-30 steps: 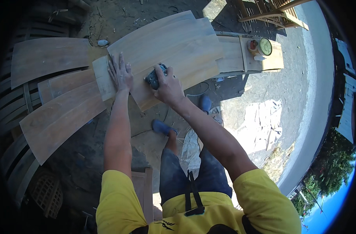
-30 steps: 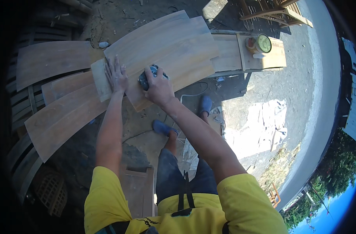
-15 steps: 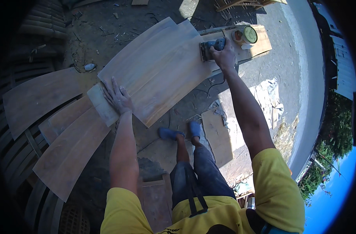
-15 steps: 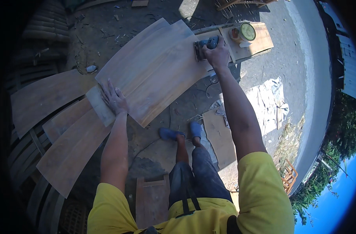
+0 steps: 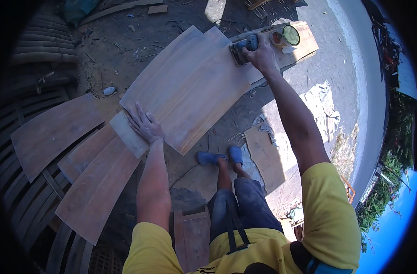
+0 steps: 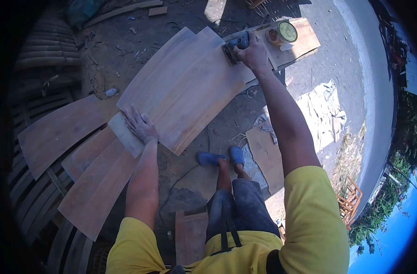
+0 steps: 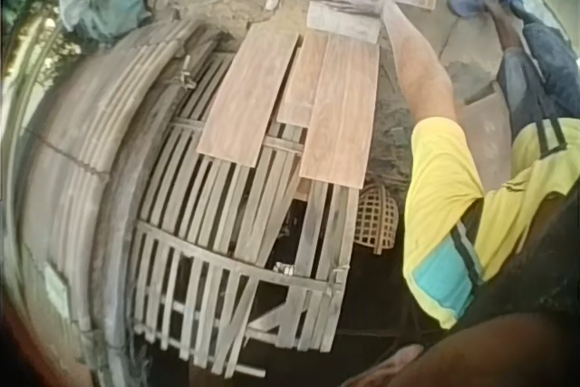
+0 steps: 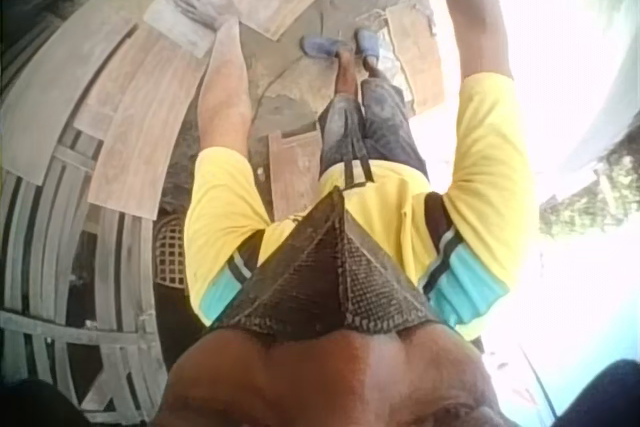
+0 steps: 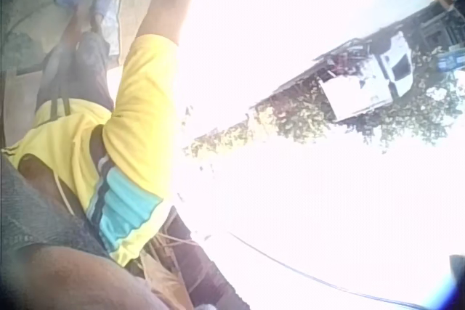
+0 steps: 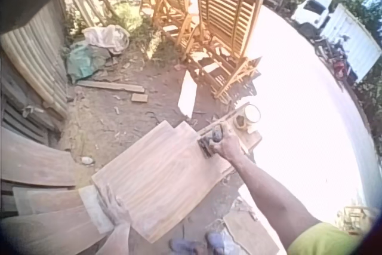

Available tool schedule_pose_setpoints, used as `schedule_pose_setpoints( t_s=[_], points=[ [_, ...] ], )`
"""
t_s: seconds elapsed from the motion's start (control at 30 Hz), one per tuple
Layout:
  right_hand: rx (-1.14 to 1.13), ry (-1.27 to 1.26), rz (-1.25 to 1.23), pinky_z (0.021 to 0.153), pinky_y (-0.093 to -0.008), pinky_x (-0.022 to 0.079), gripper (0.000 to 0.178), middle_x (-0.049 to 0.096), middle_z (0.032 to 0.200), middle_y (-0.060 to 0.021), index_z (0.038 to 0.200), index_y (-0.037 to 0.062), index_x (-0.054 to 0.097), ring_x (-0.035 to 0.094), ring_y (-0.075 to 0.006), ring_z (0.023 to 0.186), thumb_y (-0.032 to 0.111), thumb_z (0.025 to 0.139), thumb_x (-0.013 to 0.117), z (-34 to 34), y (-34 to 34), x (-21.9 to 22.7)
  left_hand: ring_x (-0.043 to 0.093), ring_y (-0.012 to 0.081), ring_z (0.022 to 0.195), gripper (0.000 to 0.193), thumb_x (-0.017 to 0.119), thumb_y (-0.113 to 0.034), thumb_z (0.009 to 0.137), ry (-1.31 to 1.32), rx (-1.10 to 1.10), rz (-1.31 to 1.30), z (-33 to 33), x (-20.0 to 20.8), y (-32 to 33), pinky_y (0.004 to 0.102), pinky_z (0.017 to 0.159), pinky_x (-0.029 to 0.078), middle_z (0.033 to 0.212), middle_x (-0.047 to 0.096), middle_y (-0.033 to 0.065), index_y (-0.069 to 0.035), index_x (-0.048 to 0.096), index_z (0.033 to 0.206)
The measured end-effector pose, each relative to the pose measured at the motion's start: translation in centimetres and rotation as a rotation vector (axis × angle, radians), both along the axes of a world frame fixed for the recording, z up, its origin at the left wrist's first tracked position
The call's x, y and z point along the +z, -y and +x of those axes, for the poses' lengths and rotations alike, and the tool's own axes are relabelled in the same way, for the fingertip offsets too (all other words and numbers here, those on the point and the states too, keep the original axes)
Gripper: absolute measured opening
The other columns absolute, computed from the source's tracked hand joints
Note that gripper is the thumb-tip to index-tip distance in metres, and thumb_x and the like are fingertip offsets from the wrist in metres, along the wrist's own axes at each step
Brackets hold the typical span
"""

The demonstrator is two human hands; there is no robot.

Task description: The person sands several pieces of wood using a power sander, handling long planks and a flat rectangular board one at a time.

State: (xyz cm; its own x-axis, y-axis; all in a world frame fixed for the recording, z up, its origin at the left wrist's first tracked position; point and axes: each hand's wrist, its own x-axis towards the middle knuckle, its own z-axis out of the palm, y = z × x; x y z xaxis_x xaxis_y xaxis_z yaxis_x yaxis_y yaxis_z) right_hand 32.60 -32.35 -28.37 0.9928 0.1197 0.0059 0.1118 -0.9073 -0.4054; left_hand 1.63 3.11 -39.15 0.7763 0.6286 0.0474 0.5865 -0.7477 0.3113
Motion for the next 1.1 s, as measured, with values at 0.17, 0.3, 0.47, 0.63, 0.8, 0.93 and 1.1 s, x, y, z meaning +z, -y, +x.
schedule_pose_setpoints(
  t_s=[0.17, 0.3, 0.47, 0.63, 0.8, 0.93, 1.1],
  points=[
    [-0.052, -0.113, 0.007, 0.088, -0.0551, 0.061, 0.081, 0.066, 0.117, -0.0291, 0.151, 0.0124, 0.051, 0.073, -0.0492, 0.100, 0.039, 0.082, 0.084, -4.6, -4.6, 0.6, 0.018, 0.0412, 0.164, 0.060, 0.039, -0.034, 0.110, -0.027, 0.024, 0.028, -0.4, 0.4, -0.7, 0.0589, 0.132, 0.015, 0.178, 0.023, 0.0146, -0.026, 0.035, 0.170],
    [0.158, -0.297, 0.101, 0.081, -0.0576, 0.063, 0.088, 0.056, 0.126, -0.0282, 0.155, 0.0190, 0.047, 0.072, -0.0510, 0.098, 0.029, 0.078, 0.088, -16.6, -10.3, 1.5, 0.018, 0.0412, 0.164, 0.060, 0.040, -0.034, 0.110, -0.035, 0.023, 0.049, -1.2, 0.2, -1.5, 0.0590, 0.132, 0.016, 0.178, 0.022, 0.0144, -0.026, 0.035, 0.170],
    [0.484, -0.366, 0.049, 0.079, -0.0558, 0.064, 0.099, 0.054, 0.131, -0.0270, 0.158, 0.0251, 0.042, 0.072, -0.0495, 0.097, 0.022, 0.072, 0.091, -20.7, -8.6, 2.1, 0.018, 0.0413, 0.164, 0.061, 0.041, -0.033, 0.110, -0.041, 0.006, 0.036, -0.7, 0.1, -0.7, 0.0603, 0.132, 0.017, 0.178, 0.021, 0.0143, -0.027, 0.034, 0.170],
    [0.076, -0.148, 0.009, 0.080, -0.0559, 0.063, 0.084, 0.061, 0.121, -0.0263, 0.154, 0.0227, 0.046, 0.073, -0.0483, 0.096, 0.036, 0.081, 0.085, -12.1, -3.0, 1.0, 0.017, 0.0411, 0.164, 0.062, 0.042, -0.032, 0.109, -0.050, 0.023, 0.035, -1.0, 0.0, -1.0, 0.0610, 0.131, 0.017, 0.179, 0.020, 0.0141, -0.027, 0.033, 0.171],
    [-0.069, 0.057, -0.097, 0.084, -0.0569, 0.061, 0.081, 0.064, 0.115, -0.0277, 0.153, 0.0173, 0.048, 0.073, -0.0485, 0.096, 0.038, 0.083, 0.084, -4.7, 1.8, -0.2, 0.019, 0.0403, 0.164, 0.063, 0.044, -0.029, 0.109, -0.031, 0.048, 0.042, 0.5, 0.0, 0.4, 0.0581, 0.132, 0.015, 0.178, 0.022, 0.0141, -0.027, 0.033, 0.171],
    [0.023, -0.110, 0.017, 0.083, -0.0572, 0.061, 0.083, 0.061, 0.119, -0.0289, 0.154, 0.0139, 0.046, 0.073, -0.0492, 0.096, 0.038, 0.084, 0.084, -11.6, -4.4, 0.7, 0.020, 0.0421, 0.163, 0.064, 0.045, -0.030, 0.108, -0.017, 0.048, 0.052, -0.6, -0.1, -0.9, 0.0605, 0.131, 0.016, 0.179, 0.021, 0.0124, -0.029, 0.033, 0.171],
    [0.297, -0.395, 0.123, 0.077, -0.0572, 0.063, 0.097, 0.052, 0.129, -0.0301, 0.163, 0.0186, 0.033, 0.071, -0.0516, 0.096, 0.031, 0.082, 0.086, -24.4, -11.7, 2.4, 0.022, 0.0435, 0.162, 0.065, 0.045, -0.029, 0.107, 0.019, 0.036, 0.025, -0.7, -0.2, -0.5, 0.0612, 0.131, 0.016, 0.180, 0.020, 0.0114, -0.031, 0.034, 0.171]
  ],
)
